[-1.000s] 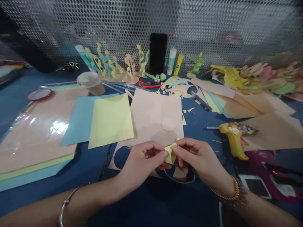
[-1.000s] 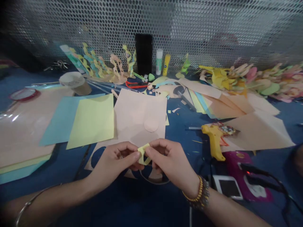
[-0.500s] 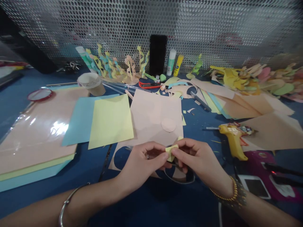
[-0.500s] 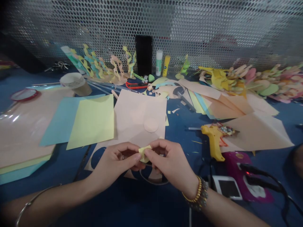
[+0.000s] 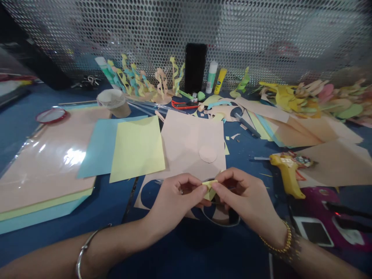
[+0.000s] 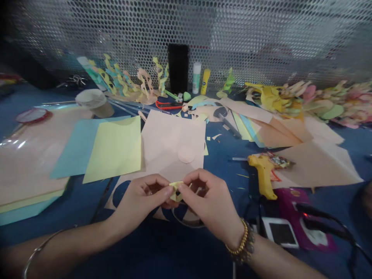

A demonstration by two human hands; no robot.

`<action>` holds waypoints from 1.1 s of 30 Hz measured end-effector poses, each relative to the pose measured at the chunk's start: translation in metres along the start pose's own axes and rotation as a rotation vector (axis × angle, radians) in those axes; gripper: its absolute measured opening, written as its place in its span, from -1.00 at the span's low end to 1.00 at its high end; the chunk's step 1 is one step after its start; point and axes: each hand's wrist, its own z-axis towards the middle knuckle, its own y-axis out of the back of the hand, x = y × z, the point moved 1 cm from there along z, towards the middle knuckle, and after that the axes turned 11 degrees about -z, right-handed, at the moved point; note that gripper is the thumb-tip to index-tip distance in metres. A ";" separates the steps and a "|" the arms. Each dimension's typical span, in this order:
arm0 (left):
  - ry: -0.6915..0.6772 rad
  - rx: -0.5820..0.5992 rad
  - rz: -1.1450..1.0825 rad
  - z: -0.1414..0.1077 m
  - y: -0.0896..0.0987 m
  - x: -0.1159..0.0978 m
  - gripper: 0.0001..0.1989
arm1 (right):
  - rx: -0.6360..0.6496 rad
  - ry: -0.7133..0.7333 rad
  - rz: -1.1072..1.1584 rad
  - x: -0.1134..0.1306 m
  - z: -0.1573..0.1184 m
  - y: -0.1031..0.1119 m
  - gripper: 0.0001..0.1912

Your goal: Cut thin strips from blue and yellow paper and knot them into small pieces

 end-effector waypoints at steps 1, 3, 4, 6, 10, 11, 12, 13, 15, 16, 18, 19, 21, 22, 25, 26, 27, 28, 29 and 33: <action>-0.005 0.004 -0.002 0.000 0.000 0.000 -0.84 | -0.032 0.039 -0.052 0.002 -0.001 0.000 -0.81; -0.011 0.007 -0.013 0.001 0.000 0.001 -0.84 | -0.089 0.115 -0.134 0.005 -0.004 -0.001 -0.85; -0.015 0.009 -0.020 0.001 0.000 0.002 -0.84 | -0.106 0.144 -0.158 0.006 -0.005 -0.001 -0.86; -0.020 0.016 -0.030 0.001 0.000 0.004 -0.84 | -0.121 0.165 -0.180 0.008 -0.005 -0.002 -0.88; -0.032 0.017 0.021 0.000 0.001 0.006 -0.86 | -0.057 0.096 -0.165 0.007 -0.003 -0.003 -0.86; -0.036 0.018 0.037 -0.001 0.001 0.006 -0.86 | -0.031 0.082 -0.153 0.007 -0.002 -0.003 -0.86; -0.043 0.023 0.048 -0.001 0.001 0.006 -0.86 | -0.015 0.073 -0.142 0.007 -0.001 -0.003 -0.85; -0.052 0.030 0.052 -0.001 0.001 0.006 -0.87 | -0.009 0.071 -0.136 0.007 -0.001 -0.003 -0.85; -0.072 0.040 0.056 -0.001 0.001 0.006 -0.87 | -0.025 0.081 -0.147 0.008 -0.001 -0.003 -0.84; -0.079 0.040 0.059 -0.001 0.001 0.006 -0.88 | -0.040 0.092 -0.155 0.008 -0.002 -0.002 -0.84; -0.077 0.028 0.054 0.000 0.001 0.005 -0.87 | -0.056 0.111 -0.132 0.008 -0.003 -0.002 -0.86; -0.071 0.018 0.036 0.001 0.001 0.005 -0.87 | -0.050 0.107 -0.089 0.007 -0.004 -0.002 -0.86; -0.053 -0.010 -0.011 0.002 0.001 0.005 -0.87 | -0.018 0.076 0.072 0.005 -0.002 -0.001 -0.83; -0.043 -0.021 -0.026 0.002 0.002 0.005 -0.86 | 0.000 0.052 0.165 0.003 -0.001 0.000 -0.80; -0.029 -0.029 -0.027 0.002 0.002 0.004 -0.86 | 0.040 -0.019 0.337 -0.003 0.004 0.001 -0.73; -0.027 -0.025 -0.021 0.002 0.002 0.003 -0.85 | 0.060 -0.043 0.342 -0.004 0.006 0.001 -0.73; -0.025 -0.019 -0.015 0.002 0.002 0.003 -0.86 | 0.089 -0.068 0.333 -0.005 0.007 0.001 -0.74; -0.023 -0.014 -0.009 0.002 0.001 0.003 -0.86 | 0.118 -0.089 0.323 -0.006 0.008 0.001 -0.74; -0.021 -0.010 -0.001 0.002 0.001 0.002 -0.86 | 0.144 -0.106 0.314 -0.005 0.008 0.000 -0.73; -0.004 0.001 0.020 0.001 0.001 0.002 -0.84 | 0.187 -0.127 0.280 -0.003 0.008 -0.001 -0.70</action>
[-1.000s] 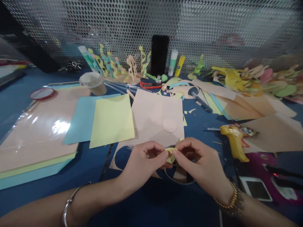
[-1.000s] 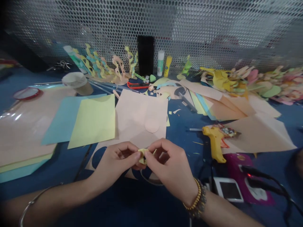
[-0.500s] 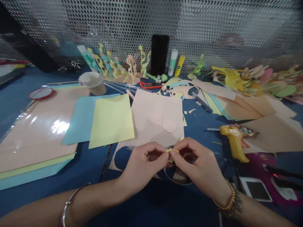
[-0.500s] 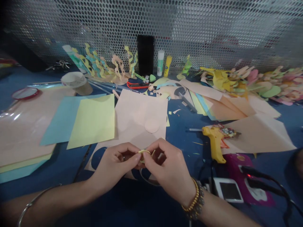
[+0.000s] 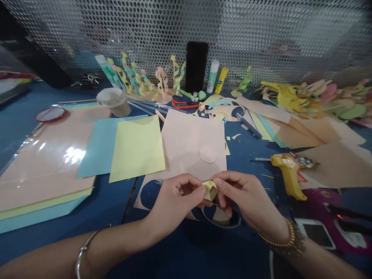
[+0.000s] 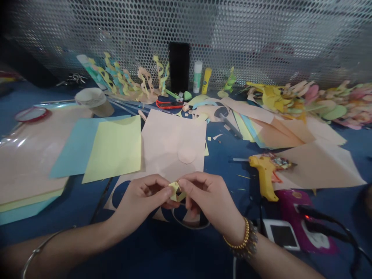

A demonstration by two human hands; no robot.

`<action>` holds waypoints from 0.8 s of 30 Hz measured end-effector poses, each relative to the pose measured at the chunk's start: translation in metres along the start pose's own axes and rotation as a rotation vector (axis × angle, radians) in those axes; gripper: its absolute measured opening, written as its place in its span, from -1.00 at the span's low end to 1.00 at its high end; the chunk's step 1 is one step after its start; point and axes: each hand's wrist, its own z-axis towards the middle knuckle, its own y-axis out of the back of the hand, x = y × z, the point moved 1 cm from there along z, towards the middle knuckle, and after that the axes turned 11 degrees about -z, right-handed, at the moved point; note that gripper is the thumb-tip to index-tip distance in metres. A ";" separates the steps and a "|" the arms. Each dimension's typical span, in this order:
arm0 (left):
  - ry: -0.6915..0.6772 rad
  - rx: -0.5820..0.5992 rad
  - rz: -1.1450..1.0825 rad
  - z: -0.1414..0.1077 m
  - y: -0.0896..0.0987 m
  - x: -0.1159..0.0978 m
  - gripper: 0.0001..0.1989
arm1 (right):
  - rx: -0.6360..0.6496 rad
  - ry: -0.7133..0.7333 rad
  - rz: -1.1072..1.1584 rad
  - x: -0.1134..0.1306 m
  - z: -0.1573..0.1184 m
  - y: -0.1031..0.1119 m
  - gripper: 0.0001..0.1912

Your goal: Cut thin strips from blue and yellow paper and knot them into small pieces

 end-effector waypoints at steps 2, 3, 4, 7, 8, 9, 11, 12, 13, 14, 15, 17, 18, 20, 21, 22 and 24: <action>0.005 0.000 -0.001 0.000 0.000 0.000 -0.83 | 0.012 0.000 -0.013 0.000 0.000 0.000 -0.70; 0.004 0.002 -0.004 -0.001 0.000 0.000 -0.83 | 0.014 -0.001 -0.013 0.000 0.001 -0.001 -0.70; 0.001 0.004 -0.010 -0.001 0.000 0.000 -0.84 | 0.016 0.000 -0.010 -0.001 0.001 -0.001 -0.70; -0.008 0.006 -0.030 0.000 -0.001 -0.001 -0.85 | 0.002 0.009 -0.030 0.000 0.001 -0.001 -0.72; -0.010 0.003 -0.033 0.000 -0.002 -0.001 -0.86 | -0.007 0.018 -0.055 0.001 0.000 -0.001 -0.73; -0.012 0.003 -0.033 0.000 -0.002 0.000 -0.86 | -0.021 0.032 -0.087 0.002 0.000 -0.001 -0.74; -0.014 0.008 -0.029 0.000 -0.003 0.000 -0.86 | -0.052 0.062 -0.149 0.005 -0.002 -0.001 -0.76; -0.017 0.013 -0.027 -0.001 -0.003 0.000 -0.86 | -0.067 0.075 -0.170 0.006 -0.002 -0.001 -0.78; -0.022 0.018 -0.025 -0.002 -0.003 0.000 -0.87 | -0.078 0.084 -0.183 0.006 -0.003 -0.002 -0.79; -0.025 0.023 -0.020 -0.002 -0.003 0.000 -0.87 | -0.086 0.089 -0.192 0.007 -0.003 -0.002 -0.81; -0.030 0.028 -0.014 -0.003 -0.003 0.000 -0.88 | -0.093 0.092 -0.197 0.007 -0.004 -0.003 -0.83; -0.036 0.038 -0.008 -0.004 -0.002 0.000 -0.90 | -0.100 0.095 -0.203 0.006 -0.004 -0.004 -0.85; -0.037 0.045 -0.013 -0.004 -0.002 0.001 -0.90 | -0.102 0.096 -0.203 0.006 -0.004 -0.004 -0.86; -0.042 0.058 -0.025 -0.003 -0.002 0.001 -0.90 | -0.112 0.103 -0.207 0.005 -0.004 -0.004 -0.86; -0.045 0.061 -0.023 -0.003 -0.002 0.001 -0.90 | -0.117 0.109 -0.213 0.005 -0.005 -0.004 -0.86; -0.045 0.061 -0.014 -0.003 -0.002 0.001 -0.90 | -0.121 0.113 -0.222 0.006 -0.005 -0.004 -0.85; -0.046 0.046 0.006 -0.002 -0.002 0.002 -0.89 | -0.132 0.126 -0.241 0.006 -0.006 -0.003 -0.82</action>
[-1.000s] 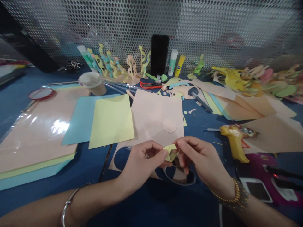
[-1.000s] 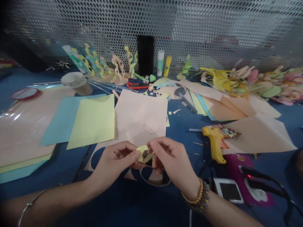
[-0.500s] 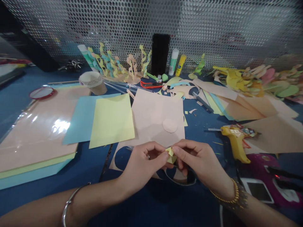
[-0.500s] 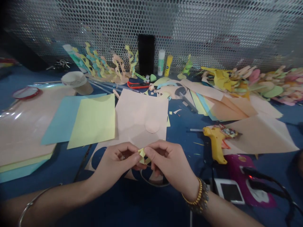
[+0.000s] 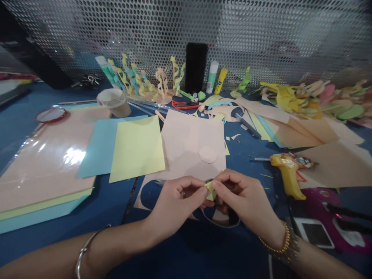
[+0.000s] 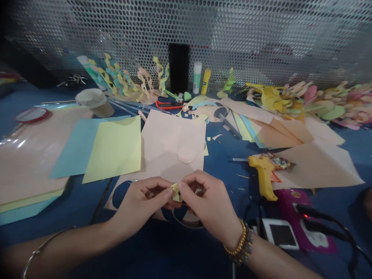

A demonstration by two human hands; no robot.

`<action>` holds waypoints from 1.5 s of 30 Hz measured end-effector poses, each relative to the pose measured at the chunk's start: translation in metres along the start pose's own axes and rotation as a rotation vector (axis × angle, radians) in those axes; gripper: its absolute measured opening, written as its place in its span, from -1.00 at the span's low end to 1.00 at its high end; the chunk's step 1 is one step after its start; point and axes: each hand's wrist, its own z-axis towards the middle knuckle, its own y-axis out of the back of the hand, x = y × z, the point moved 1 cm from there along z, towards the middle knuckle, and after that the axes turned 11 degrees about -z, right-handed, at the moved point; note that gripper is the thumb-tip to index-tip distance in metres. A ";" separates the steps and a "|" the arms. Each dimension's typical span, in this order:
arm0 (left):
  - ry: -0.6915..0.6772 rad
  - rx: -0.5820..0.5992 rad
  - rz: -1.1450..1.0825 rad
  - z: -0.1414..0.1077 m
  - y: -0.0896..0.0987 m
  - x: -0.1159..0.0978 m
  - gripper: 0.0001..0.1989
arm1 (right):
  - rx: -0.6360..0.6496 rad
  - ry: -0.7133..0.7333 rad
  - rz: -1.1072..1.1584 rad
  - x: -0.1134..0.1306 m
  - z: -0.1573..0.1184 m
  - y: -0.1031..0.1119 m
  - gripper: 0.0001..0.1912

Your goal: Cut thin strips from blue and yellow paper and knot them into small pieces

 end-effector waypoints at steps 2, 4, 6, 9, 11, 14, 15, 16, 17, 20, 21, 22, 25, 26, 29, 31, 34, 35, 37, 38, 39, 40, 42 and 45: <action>0.000 -0.014 0.010 0.000 0.000 0.000 -0.89 | -0.006 0.016 -0.009 0.000 -0.001 0.001 -0.81; -0.003 -0.016 0.010 0.001 0.000 -0.001 -0.88 | -0.011 0.037 -0.012 0.001 -0.001 0.000 -0.81; -0.014 -0.006 -0.001 0.001 0.000 -0.001 -0.88 | -0.017 0.056 -0.018 0.001 -0.001 0.000 -0.83; -0.039 -0.008 -0.022 0.001 0.000 -0.001 -0.89 | -0.042 0.070 -0.031 0.000 0.000 0.000 -0.84; -0.042 -0.019 -0.025 0.002 0.000 0.000 -0.91 | -0.052 0.059 -0.025 0.000 0.000 0.001 -0.84; -0.028 -0.054 -0.049 0.002 0.000 0.001 -0.94 | -0.039 0.020 -0.001 -0.002 0.000 0.001 -0.81; -0.024 -0.066 -0.048 0.002 0.000 0.001 -0.94 | -0.032 0.007 0.006 -0.002 0.000 0.001 -0.80; -0.021 -0.075 -0.041 0.002 0.000 0.001 -0.93 | -0.027 -0.002 0.010 -0.003 0.000 0.000 -0.80; -0.019 -0.077 -0.032 0.002 0.000 0.002 -0.92 | -0.024 -0.007 0.009 -0.003 0.000 0.000 -0.80; -0.022 -0.070 -0.029 0.002 0.000 0.002 -0.91 | -0.018 0.008 -0.012 -0.002 -0.001 0.000 -0.81; -0.023 -0.070 -0.034 0.002 0.001 0.002 -0.91 | -0.016 0.022 -0.021 -0.002 -0.001 0.000 -0.81; -0.027 -0.073 -0.034 0.002 0.001 0.002 -0.91 | -0.013 0.039 -0.027 -0.001 -0.001 0.000 -0.81; -0.060 -0.087 -0.033 0.002 0.003 0.002 -0.93 | -0.003 0.075 -0.031 -0.001 -0.002 0.000 -0.82; -0.071 -0.091 -0.035 0.002 0.003 0.002 -0.94 | -0.001 0.079 -0.028 0.000 -0.002 0.000 -0.82; -0.092 -0.104 -0.040 0.002 0.003 0.001 -0.96 | -0.005 0.079 -0.023 0.000 -0.001 0.000 -0.83; -0.099 -0.109 -0.033 0.003 0.003 0.001 -0.97 | -0.007 0.076 -0.019 0.000 -0.001 0.000 -0.84; -0.100 -0.106 -0.037 0.003 0.002 0.001 -0.98 | -0.007 0.069 -0.011 -0.001 -0.001 0.000 -0.84; -0.099 -0.105 -0.041 0.003 0.002 0.002 -0.99 | -0.005 0.066 -0.009 -0.001 -0.001 0.000 -0.84; -0.098 -0.105 -0.047 0.003 0.002 0.002 -1.00 | 0.003 0.062 -0.006 -0.002 -0.001 0.000 -0.84; -0.100 -0.104 -0.048 0.003 0.002 0.002 -0.99 | 0.008 0.061 -0.005 -0.002 -0.001 0.000 -0.84; -0.103 -0.106 -0.048 0.003 0.002 0.002 -0.99 | 0.012 0.056 -0.004 -0.001 -0.001 0.000 -0.84; -0.108 -0.106 -0.047 0.003 0.002 0.002 -0.99 | 0.014 0.049 0.000 -0.001 0.000 0.000 -0.84; -0.114 -0.101 -0.044 0.004 0.002 0.003 -0.97 | 0.018 0.032 0.016 -0.001 0.000 0.000 -0.84; -0.129 -0.091 -0.030 0.004 0.003 0.003 -0.91 | 0.020 -0.009 0.043 -0.002 0.000 0.000 -0.82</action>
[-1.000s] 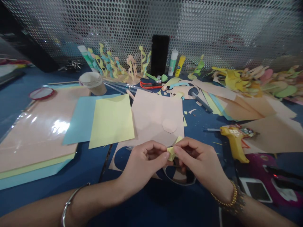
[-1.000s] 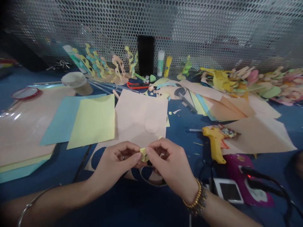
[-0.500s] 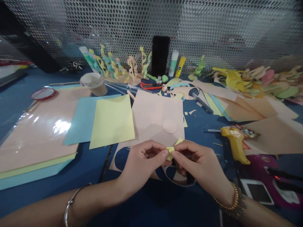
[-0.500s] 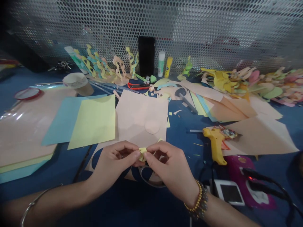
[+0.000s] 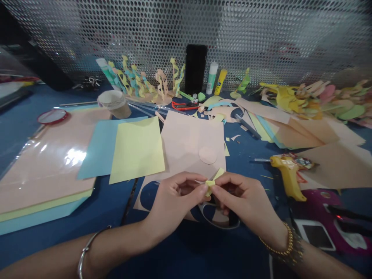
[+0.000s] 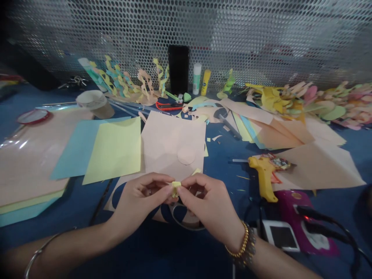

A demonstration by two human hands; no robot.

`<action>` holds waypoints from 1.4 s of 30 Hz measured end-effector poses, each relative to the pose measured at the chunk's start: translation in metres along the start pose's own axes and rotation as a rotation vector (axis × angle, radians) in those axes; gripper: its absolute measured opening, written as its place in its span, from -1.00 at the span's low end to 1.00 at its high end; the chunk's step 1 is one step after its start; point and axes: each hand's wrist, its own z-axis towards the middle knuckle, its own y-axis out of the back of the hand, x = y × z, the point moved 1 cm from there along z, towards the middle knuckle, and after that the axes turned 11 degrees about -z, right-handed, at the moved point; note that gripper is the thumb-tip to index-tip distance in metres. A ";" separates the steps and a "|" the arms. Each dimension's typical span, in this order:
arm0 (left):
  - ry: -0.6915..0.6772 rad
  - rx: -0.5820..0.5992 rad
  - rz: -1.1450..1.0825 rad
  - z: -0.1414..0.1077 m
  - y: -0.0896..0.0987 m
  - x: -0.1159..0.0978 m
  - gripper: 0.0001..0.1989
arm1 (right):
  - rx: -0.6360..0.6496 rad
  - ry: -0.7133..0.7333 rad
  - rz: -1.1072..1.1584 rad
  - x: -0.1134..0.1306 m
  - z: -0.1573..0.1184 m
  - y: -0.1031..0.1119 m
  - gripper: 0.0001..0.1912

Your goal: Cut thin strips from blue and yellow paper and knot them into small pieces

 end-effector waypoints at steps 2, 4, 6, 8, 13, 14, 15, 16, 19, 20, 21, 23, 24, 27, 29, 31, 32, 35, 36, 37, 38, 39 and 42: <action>-0.016 -0.003 0.021 0.000 0.000 -0.001 -0.90 | 0.001 -0.017 0.012 0.000 0.000 0.000 -0.81; -0.025 -0.013 0.044 -0.001 0.000 -0.001 -0.91 | 0.001 -0.018 0.021 0.000 0.000 0.000 -0.81; -0.018 -0.020 0.045 -0.001 0.000 -0.002 -0.92 | 0.005 -0.006 0.025 0.000 0.000 0.000 -0.81; 0.005 -0.020 0.034 -0.002 -0.001 -0.003 -0.92 | 0.002 0.017 0.014 0.000 0.000 0.000 -0.82; 0.056 -0.008 0.027 -0.002 -0.001 -0.004 -0.92 | -0.015 0.045 -0.055 0.003 0.000 0.000 -0.82; 0.057 -0.004 0.027 -0.002 -0.001 -0.004 -0.92 | -0.015 0.046 -0.065 0.003 -0.001 0.000 -0.82; 0.061 -0.001 0.031 -0.002 -0.001 -0.004 -0.92 | -0.015 0.049 -0.071 0.004 -0.001 0.001 -0.82; 0.069 0.001 0.040 -0.002 -0.001 -0.003 -0.92 | -0.016 0.052 -0.076 0.004 -0.001 0.001 -0.82; 0.097 -0.006 0.073 -0.003 -0.001 -0.003 -0.88 | -0.021 0.058 -0.081 0.004 -0.002 0.000 -0.83; 0.099 -0.009 0.077 -0.003 -0.001 -0.003 -0.88 | -0.023 0.061 -0.075 0.003 -0.001 0.000 -0.83; 0.096 -0.012 0.076 -0.003 -0.001 -0.003 -0.87 | -0.024 0.062 -0.069 0.003 -0.001 0.000 -0.83; 0.079 -0.021 0.064 -0.002 -0.002 -0.004 -0.88 | -0.018 0.060 -0.056 0.002 -0.001 0.000 -0.83; 0.075 -0.026 0.052 -0.002 -0.002 -0.004 -0.89 | -0.012 0.053 -0.045 0.001 -0.001 0.000 -0.83; 0.096 -0.042 0.003 0.000 -0.003 -0.004 -0.90 | 0.030 0.005 0.008 0.000 0.000 0.001 -0.79; 0.118 -0.042 -0.031 0.000 -0.003 -0.004 -0.90 | 0.056 -0.029 0.040 0.000 0.001 0.002 -0.74; 0.127 -0.030 -0.058 0.000 -0.002 -0.003 -0.90 | 0.068 -0.047 0.051 -0.001 0.001 0.002 -0.72; 0.131 -0.024 -0.068 0.000 -0.002 -0.003 -0.90 | 0.068 -0.051 0.054 -0.002 0.001 0.002 -0.73; 0.137 -0.020 -0.073 0.000 -0.003 -0.003 -0.89 | 0.061 -0.056 0.056 -0.002 0.002 0.002 -0.74; 0.138 -0.024 -0.071 0.000 -0.003 -0.003 -0.89 | 0.057 -0.062 0.054 -0.002 0.002 0.002 -0.74; 0.140 -0.027 -0.069 0.000 -0.003 -0.003 -0.89 | 0.054 -0.070 0.054 -0.002 0.003 0.001 -0.74; 0.141 -0.027 -0.069 0.000 -0.004 -0.003 -0.89 | 0.052 -0.078 0.054 -0.002 0.003 0.001 -0.75; 0.140 -0.026 -0.071 0.000 -0.004 -0.003 -0.89 | 0.050 -0.086 0.053 -0.001 0.004 0.001 -0.75; 0.141 -0.013 -0.079 -0.001 -0.004 -0.003 -0.91 | 0.046 -0.102 0.046 -0.001 0.005 0.001 -0.77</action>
